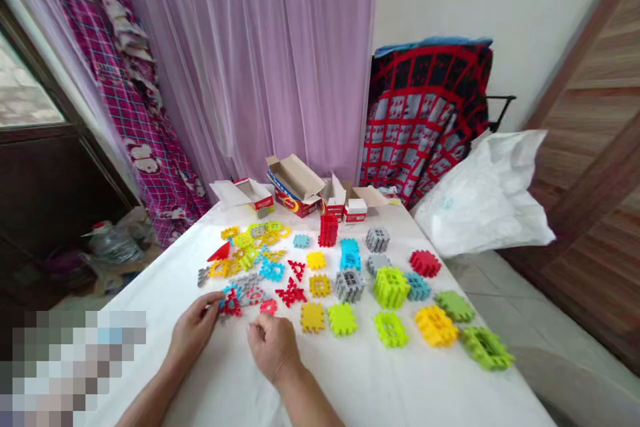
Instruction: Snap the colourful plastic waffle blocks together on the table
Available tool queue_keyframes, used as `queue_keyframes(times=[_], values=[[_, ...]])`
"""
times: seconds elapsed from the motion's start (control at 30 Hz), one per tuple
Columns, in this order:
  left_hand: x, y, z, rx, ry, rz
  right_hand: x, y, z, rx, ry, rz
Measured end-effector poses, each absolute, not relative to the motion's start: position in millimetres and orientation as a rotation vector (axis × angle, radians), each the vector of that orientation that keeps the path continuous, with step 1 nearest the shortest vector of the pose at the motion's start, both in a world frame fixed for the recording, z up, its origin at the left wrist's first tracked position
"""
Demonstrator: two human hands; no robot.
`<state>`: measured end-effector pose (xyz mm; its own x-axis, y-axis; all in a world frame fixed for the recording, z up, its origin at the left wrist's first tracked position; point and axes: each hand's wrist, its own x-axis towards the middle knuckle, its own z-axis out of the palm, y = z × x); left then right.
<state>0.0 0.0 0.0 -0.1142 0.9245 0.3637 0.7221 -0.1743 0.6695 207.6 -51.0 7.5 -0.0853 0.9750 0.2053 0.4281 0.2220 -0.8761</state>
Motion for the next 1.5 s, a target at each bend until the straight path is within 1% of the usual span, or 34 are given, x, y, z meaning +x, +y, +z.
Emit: queue_keyframes(times=[0.23,0.37,0.6,0.83,1.2,1.5], values=[[-9.7,15.6,0.1,1.946,1.924,1.120,213.5,-56.6,2.0,-1.277,-1.709,0.833],[-11.5,35.3,4.2,2.055,1.980,1.062,213.7,-58.5,-1.5,-1.281,-1.775,0.778],[1.0,59.1,18.3,2.301,2.059,0.813,211.6,-59.7,-3.0,-1.287,-1.860,0.672],[-4.2,64.6,17.9,2.258,2.224,0.633,212.0,-59.6,-3.5,-1.305,-1.887,0.656],[-0.5,61.9,17.7,2.199,2.281,0.584,212.0,-60.7,2.1,-1.346,-1.962,0.629],[-9.3,78.5,24.9,2.141,2.106,0.614,211.6,-61.0,1.3,-1.357,-1.992,0.597]])
